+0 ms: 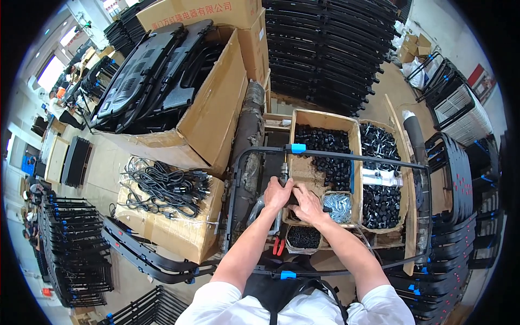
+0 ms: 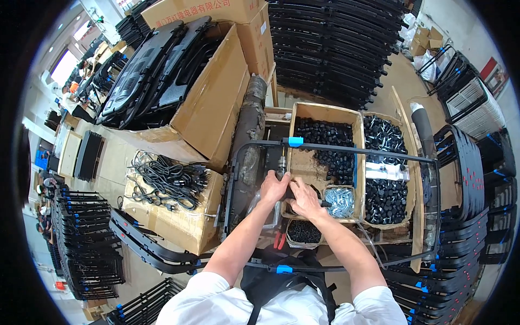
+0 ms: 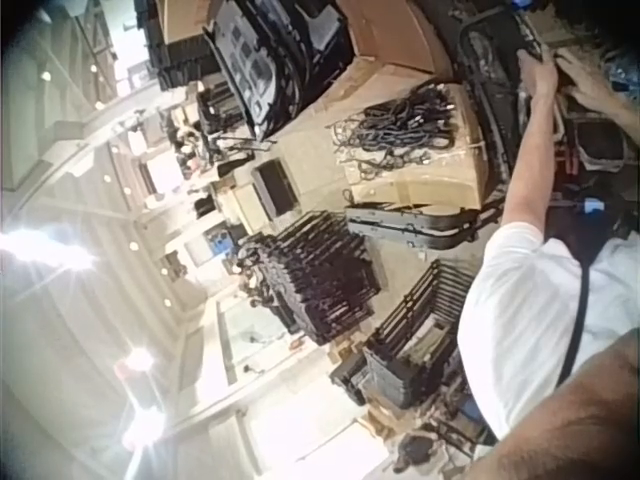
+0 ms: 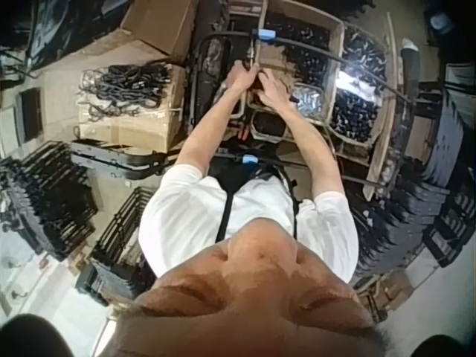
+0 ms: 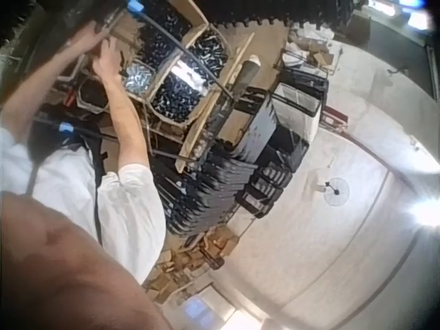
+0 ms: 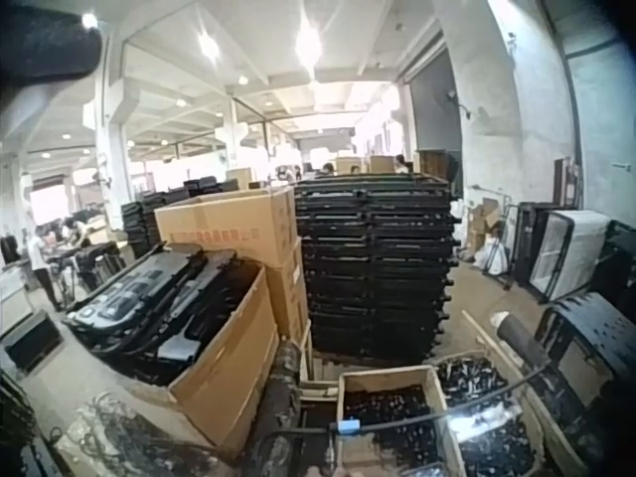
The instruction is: Assembling complex metal frames using various components, including cables, plastic housings, and screws with power and manual tools.
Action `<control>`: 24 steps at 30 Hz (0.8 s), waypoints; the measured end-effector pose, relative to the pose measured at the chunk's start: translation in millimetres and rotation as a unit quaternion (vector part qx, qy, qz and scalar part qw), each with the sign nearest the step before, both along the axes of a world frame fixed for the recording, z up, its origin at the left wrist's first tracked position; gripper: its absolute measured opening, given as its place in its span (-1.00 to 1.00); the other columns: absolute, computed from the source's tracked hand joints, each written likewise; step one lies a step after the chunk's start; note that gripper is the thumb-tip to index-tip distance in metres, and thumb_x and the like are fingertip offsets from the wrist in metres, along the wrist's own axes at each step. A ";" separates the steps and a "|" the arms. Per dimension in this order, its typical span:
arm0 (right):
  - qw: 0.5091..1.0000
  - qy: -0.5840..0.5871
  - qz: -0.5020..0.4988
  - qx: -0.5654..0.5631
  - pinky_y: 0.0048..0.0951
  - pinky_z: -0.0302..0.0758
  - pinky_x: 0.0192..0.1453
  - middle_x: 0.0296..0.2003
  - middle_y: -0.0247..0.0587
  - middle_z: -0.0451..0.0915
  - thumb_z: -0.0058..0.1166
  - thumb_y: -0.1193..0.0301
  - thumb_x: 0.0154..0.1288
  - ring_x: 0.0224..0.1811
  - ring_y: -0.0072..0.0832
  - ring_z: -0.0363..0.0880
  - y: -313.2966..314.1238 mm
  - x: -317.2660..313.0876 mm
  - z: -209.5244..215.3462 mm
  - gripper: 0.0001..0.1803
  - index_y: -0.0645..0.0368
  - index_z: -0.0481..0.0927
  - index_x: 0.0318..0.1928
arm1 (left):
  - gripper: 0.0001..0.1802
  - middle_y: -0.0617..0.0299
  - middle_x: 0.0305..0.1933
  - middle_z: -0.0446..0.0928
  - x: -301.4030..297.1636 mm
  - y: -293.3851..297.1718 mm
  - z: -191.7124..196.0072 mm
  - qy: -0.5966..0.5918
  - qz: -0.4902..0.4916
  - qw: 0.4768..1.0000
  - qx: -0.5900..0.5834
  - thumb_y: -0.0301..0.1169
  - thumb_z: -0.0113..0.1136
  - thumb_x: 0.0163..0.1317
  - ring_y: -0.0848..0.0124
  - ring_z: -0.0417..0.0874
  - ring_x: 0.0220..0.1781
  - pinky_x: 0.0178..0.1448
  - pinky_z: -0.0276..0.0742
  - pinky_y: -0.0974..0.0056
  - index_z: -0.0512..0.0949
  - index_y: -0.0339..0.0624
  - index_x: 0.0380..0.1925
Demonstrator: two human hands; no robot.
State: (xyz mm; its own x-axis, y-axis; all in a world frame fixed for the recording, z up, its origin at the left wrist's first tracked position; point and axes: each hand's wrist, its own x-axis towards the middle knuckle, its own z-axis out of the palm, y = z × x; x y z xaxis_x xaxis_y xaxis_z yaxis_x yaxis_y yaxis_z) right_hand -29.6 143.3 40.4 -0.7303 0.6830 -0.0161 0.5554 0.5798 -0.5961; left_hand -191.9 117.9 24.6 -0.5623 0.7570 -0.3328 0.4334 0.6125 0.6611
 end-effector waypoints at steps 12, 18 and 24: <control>0.999 0.002 -0.003 0.036 0.08 0.57 0.16 0.13 0.06 0.47 0.44 0.36 0.13 0.12 0.15 0.59 -11.5 5.1 -1.1 -0.35 0.24 0.50 0.22 | -0.20 -0.30 0.05 0.70 4.4 -4.9 11.2 0.017 0.015 1.000 0.015 0.20 0.32 0.25 -0.21 0.72 0.14 0.24 0.60 -0.14 0.55 -0.44 0.03; 0.998 -0.048 0.011 0.029 0.03 0.59 0.19 0.03 0.14 0.52 0.42 0.35 0.12 0.09 0.12 0.62 -19.0 27.3 12.6 -0.30 0.22 0.46 0.27 | -0.27 -0.35 0.00 0.69 18.7 -16.6 5.4 0.028 -0.034 0.999 0.008 0.17 0.33 0.28 -0.26 0.72 0.08 0.19 0.60 -0.19 0.55 -0.42 -0.06; 0.999 -0.027 -0.026 0.022 0.05 0.62 0.17 0.01 0.21 0.62 0.35 0.33 0.15 0.06 0.15 0.67 -1.3 41.6 13.0 -0.28 0.34 0.40 0.28 | -0.30 -0.37 -0.03 0.69 32.9 4.9 17.6 0.049 -0.055 0.997 0.022 0.14 0.33 0.31 -0.32 0.74 0.04 0.15 0.63 -0.24 0.53 -0.41 -0.07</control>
